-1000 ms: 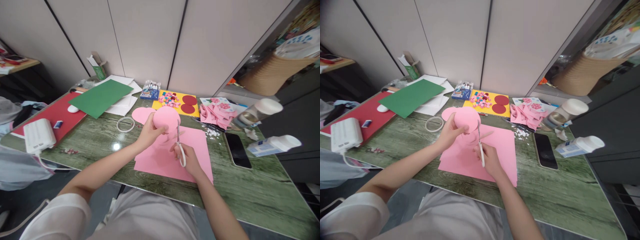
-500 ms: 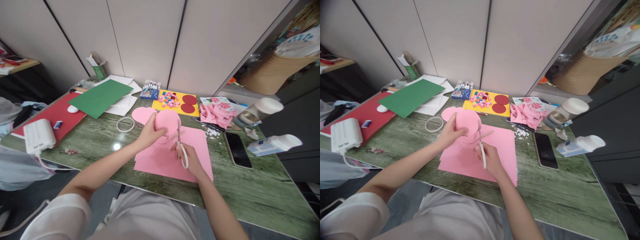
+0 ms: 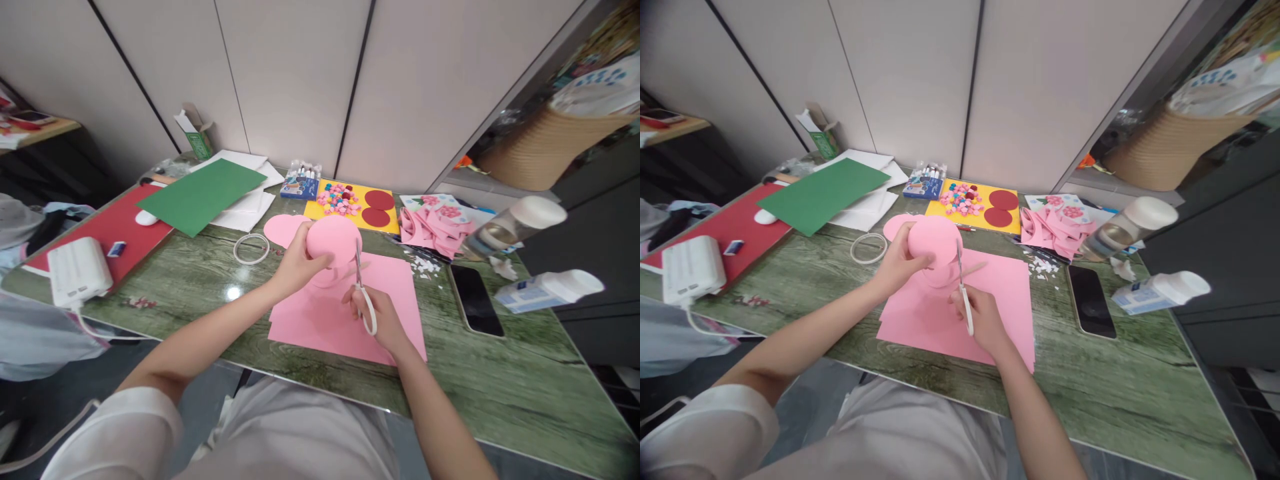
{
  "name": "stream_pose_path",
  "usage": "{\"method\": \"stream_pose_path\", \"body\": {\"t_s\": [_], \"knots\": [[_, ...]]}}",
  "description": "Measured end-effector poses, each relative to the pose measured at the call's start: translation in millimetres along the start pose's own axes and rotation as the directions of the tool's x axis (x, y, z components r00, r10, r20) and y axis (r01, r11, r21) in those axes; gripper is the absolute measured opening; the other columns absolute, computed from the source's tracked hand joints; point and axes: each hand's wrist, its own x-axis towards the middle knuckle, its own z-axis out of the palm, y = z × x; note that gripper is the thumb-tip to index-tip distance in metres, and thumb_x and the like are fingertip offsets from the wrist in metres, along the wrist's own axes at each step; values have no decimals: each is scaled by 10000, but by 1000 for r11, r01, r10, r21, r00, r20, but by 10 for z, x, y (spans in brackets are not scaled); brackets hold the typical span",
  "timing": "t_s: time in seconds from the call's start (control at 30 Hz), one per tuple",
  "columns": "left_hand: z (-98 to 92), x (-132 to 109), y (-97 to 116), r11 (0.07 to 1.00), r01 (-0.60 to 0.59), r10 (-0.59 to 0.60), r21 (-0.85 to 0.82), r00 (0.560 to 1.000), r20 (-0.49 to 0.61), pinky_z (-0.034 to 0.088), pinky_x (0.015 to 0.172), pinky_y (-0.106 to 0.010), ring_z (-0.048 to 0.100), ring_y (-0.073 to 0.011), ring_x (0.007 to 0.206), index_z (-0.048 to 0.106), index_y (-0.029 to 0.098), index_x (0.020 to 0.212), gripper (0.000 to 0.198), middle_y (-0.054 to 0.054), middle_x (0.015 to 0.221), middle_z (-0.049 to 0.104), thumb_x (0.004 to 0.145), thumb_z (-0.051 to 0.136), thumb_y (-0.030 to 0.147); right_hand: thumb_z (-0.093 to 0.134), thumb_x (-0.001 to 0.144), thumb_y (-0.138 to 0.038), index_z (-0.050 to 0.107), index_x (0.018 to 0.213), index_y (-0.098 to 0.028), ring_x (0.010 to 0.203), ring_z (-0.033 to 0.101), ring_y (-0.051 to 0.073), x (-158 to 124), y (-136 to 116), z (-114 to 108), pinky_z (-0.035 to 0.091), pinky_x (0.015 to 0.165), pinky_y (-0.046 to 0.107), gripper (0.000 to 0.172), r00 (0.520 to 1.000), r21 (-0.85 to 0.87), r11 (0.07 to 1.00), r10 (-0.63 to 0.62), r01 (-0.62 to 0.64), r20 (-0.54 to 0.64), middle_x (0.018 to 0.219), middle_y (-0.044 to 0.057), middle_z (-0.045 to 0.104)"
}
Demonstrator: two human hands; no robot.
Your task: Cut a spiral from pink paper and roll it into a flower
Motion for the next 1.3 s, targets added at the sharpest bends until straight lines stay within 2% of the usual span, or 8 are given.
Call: {"method": "stream_pose_path", "body": {"t_s": [0.2,0.3,0.47,0.77,0.97,1.3], "knots": [[5,10,-8,990,25,-24,-141,1000,6,534,582,-240,497,-208,1000,421,202,1091,453,-58,1096,452,682,617,191,410,880,-457,588,707,-151,534,471,111,3,-3,4,359,541,239,394,1000,-16,1000,13,-14,-7,541,-19,486],[7,7,15,981,39,-36,-192,999,16,533,525,-207,501,-186,957,424,204,1073,429,-50,1087,444,688,612,193,411,880,-455,588,708,-150,531,473,110,6,3,4,358,537,237,392,1000,-16,1000,19,-19,-4,544,-19,492],[13,-4,53,973,53,-47,-226,998,30,526,519,-184,508,-129,838,419,201,1064,384,-39,1052,459,716,583,204,412,877,-461,592,721,-153,537,477,114,4,15,5,363,538,238,389,1000,-3,1000,17,-17,-2,547,-19,494],[46,-45,83,963,83,-69,-255,996,62,510,538,-187,498,-99,754,405,201,1064,358,-29,979,473,738,554,216,409,872,-484,591,718,-157,544,484,122,3,16,20,371,538,244,405,1000,2,1000,18,-18,-6,559,-10,501],[88,-80,73,961,120,-98,-248,990,101,508,529,-169,488,-101,774,398,196,1052,345,-26,964,459,737,537,195,390,874,-511,613,825,-152,555,488,124,-2,65,42,371,529,241,426,999,13,1000,16,-16,-27,592,-5,515],[83,-68,56,962,106,-87,-252,993,86,520,534,-170,491,-117,825,387,200,1066,374,-34,1014,440,726,541,179,377,880,-513,616,823,-155,555,488,128,-8,51,47,366,531,243,435,1000,16,1000,9,-9,-15,576,-8,508]]}}
